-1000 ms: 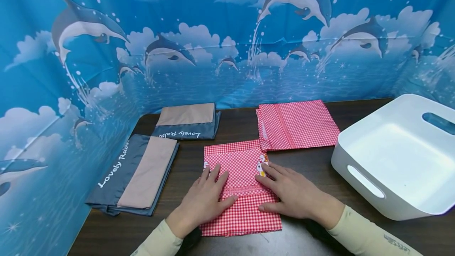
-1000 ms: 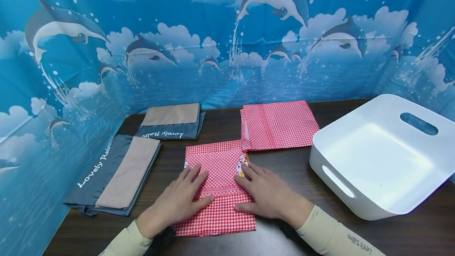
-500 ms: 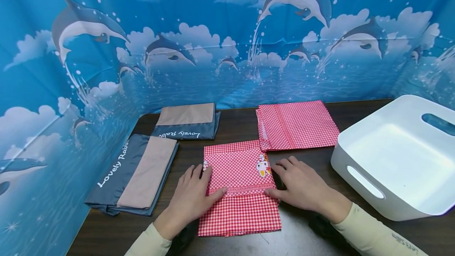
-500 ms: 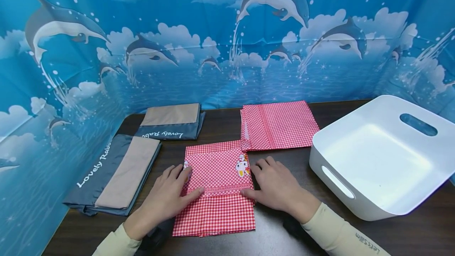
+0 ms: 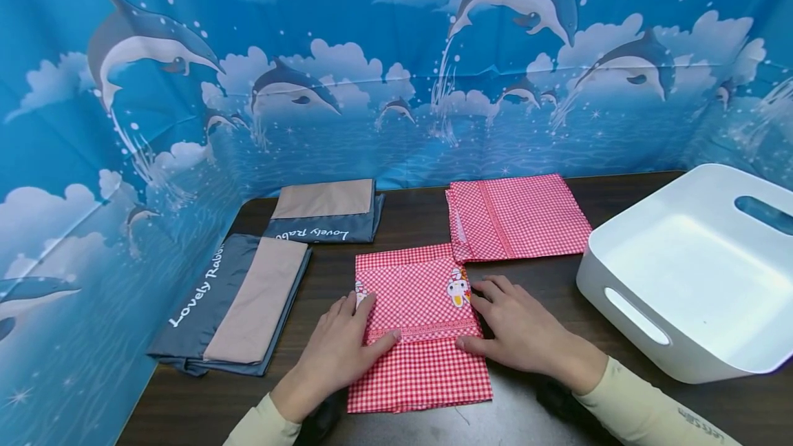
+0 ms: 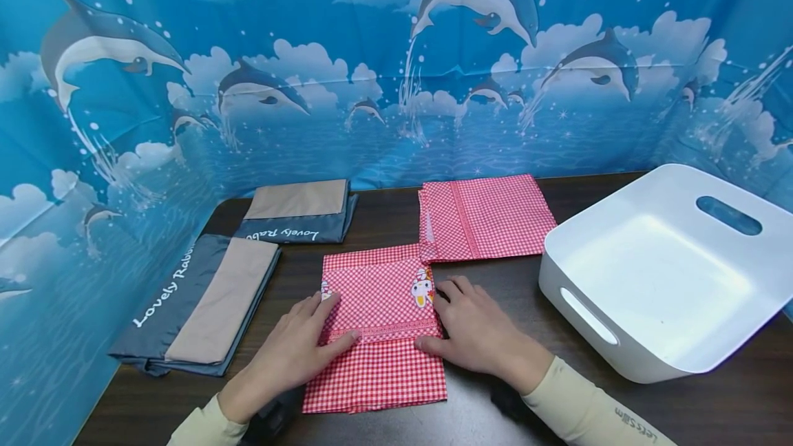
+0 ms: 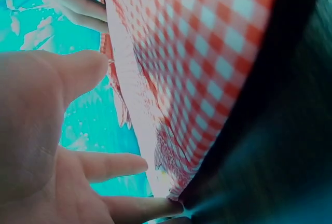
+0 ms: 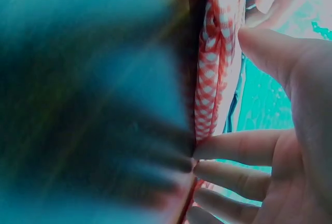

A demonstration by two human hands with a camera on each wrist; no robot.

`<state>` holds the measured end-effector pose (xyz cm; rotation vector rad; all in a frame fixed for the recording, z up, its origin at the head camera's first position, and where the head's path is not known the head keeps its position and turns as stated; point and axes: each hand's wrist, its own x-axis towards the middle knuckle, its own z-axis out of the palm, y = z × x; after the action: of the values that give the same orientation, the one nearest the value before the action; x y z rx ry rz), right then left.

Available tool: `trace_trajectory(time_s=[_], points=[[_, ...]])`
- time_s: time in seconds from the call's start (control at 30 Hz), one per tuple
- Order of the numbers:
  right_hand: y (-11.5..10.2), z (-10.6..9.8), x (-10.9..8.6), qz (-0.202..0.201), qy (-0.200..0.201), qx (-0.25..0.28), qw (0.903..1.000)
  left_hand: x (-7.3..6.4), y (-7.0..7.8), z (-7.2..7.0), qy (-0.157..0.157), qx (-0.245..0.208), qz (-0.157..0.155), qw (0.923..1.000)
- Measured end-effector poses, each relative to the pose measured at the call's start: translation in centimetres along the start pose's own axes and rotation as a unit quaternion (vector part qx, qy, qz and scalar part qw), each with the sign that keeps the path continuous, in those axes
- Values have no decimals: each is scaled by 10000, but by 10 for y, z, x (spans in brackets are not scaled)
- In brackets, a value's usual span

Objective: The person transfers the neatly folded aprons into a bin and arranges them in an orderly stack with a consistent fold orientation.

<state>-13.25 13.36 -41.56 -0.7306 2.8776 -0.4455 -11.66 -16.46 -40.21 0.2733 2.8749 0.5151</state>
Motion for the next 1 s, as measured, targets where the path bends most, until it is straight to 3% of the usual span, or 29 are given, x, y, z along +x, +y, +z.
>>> trace_trajectory(time_s=[0.47,0.8,1.0], points=[[-3,2,-1,304,-94,1237,9918,1,4,-3,251,-1071,-117,9939],[-9,-4,-2,477,-256,2314,9714,0,6,-5,430,-1629,-145,9856],[-11,-3,-2,559,-374,2631,9624,1,6,-12,426,-1947,-287,9795]])
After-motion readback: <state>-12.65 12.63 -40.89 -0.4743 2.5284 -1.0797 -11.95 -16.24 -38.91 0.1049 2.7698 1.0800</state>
